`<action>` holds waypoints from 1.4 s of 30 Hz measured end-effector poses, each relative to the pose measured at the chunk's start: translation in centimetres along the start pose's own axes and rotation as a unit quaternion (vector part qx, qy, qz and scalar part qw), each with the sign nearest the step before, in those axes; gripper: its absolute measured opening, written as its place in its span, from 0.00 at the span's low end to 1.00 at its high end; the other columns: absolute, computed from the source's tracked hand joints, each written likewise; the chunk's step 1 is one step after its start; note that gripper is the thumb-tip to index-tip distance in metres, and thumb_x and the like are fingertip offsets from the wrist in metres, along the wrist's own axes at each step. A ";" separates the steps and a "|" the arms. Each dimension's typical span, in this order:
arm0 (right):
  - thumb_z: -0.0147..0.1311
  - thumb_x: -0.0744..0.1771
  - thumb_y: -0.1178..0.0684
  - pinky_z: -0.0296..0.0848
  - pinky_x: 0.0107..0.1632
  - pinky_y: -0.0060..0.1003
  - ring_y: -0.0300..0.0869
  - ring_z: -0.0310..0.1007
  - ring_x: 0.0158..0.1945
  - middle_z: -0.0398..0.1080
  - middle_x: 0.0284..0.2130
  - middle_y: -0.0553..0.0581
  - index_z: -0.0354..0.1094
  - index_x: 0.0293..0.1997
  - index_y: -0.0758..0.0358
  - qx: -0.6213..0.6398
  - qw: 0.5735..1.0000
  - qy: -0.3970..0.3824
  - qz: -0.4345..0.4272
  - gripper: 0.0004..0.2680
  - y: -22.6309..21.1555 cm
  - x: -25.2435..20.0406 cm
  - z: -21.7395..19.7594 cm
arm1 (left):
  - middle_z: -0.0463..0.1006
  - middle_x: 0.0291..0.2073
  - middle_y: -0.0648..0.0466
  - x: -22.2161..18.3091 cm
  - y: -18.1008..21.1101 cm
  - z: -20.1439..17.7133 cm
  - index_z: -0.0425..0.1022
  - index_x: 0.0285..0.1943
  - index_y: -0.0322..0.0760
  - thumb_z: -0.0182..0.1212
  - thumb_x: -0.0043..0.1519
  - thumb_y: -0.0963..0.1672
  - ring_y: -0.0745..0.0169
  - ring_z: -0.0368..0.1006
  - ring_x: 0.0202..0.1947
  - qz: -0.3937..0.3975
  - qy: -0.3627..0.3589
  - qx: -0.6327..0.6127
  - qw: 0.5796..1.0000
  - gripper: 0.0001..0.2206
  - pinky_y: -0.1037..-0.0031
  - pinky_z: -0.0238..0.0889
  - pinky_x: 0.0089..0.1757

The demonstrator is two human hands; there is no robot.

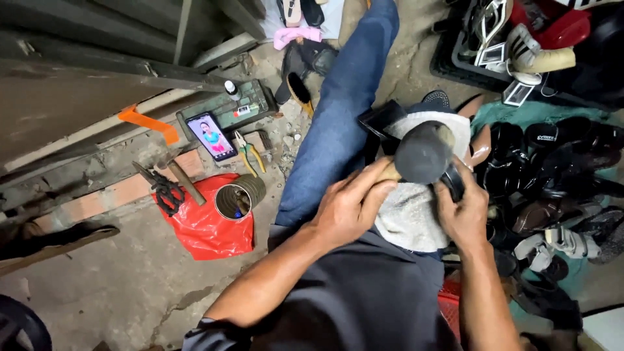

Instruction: The person is cleaning a white shoe with a brush and then uses a hammer to work on the sole of a black shoe.

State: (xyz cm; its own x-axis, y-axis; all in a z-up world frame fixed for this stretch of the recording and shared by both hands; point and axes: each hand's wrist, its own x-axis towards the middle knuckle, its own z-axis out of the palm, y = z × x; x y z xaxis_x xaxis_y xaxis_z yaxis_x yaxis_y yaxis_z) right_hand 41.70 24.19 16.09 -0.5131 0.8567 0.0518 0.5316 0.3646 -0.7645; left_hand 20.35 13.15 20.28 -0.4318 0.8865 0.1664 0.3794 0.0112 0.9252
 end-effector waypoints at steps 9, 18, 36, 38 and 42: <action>0.60 0.69 0.62 0.73 0.48 0.55 0.65 0.77 0.48 0.76 0.43 0.73 0.68 0.65 0.68 0.024 1.000 -0.005 0.012 0.16 -1.7 0.8 -0.6 | 0.83 0.50 0.40 0.8 0.3 -0.6 0.75 0.64 0.34 0.59 0.69 0.45 0.40 0.78 0.54 -0.031 0.001 -0.036 0.999 0.17 0.56 0.75 0.50; 0.61 0.69 0.59 0.73 0.47 0.56 0.66 0.77 0.46 0.76 0.44 0.70 0.69 0.65 0.65 0.001 1.000 -0.013 0.024 0.15 -2.0 0.9 -1.6 | 0.82 0.50 0.38 0.8 -0.3 -0.2 0.75 0.64 0.32 0.60 0.69 0.45 0.40 0.79 0.53 -0.017 -0.010 -0.012 1.000 0.17 0.55 0.74 0.50; 0.62 0.67 0.59 0.73 0.50 0.55 0.65 0.77 0.50 0.77 0.48 0.66 0.69 0.63 0.62 0.002 1.000 0.003 0.012 0.16 -2.2 0.4 -1.5 | 0.82 0.50 0.39 2.0 -1.2 -2.4 0.76 0.63 0.35 0.56 0.71 0.46 0.38 0.77 0.53 -0.085 -0.016 0.016 0.996 0.15 0.52 0.74 0.48; 0.62 0.67 0.60 0.73 0.51 0.55 0.65 0.76 0.51 0.77 0.50 0.66 0.70 0.62 0.63 0.007 1.000 0.003 -0.002 0.15 -2.0 0.2 -1.7 | 0.82 0.47 0.33 1.8 -1.7 -2.6 0.77 0.62 0.31 0.57 0.70 0.47 0.30 0.77 0.49 -0.091 -0.032 0.068 0.993 0.17 0.45 0.73 0.45; 0.62 0.68 0.59 0.72 0.52 0.57 0.66 0.75 0.51 0.76 0.51 0.67 0.70 0.62 0.65 -0.010 1.000 -0.005 0.008 0.15 -1.4 -0.3 -1.6 | 0.83 0.49 0.42 2.1 -0.3 -3.3 0.75 0.66 0.40 0.55 0.71 0.47 0.39 0.79 0.50 -0.125 -0.004 -0.010 0.992 0.16 0.54 0.76 0.45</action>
State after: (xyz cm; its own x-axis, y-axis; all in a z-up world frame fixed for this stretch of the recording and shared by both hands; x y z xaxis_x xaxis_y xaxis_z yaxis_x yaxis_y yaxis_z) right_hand 42.15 24.04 18.20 -0.5108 0.8590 0.0333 0.5536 0.3584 -0.7517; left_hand 16.62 13.46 21.43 -0.5043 0.8605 -0.0726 0.2440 0.2226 0.9439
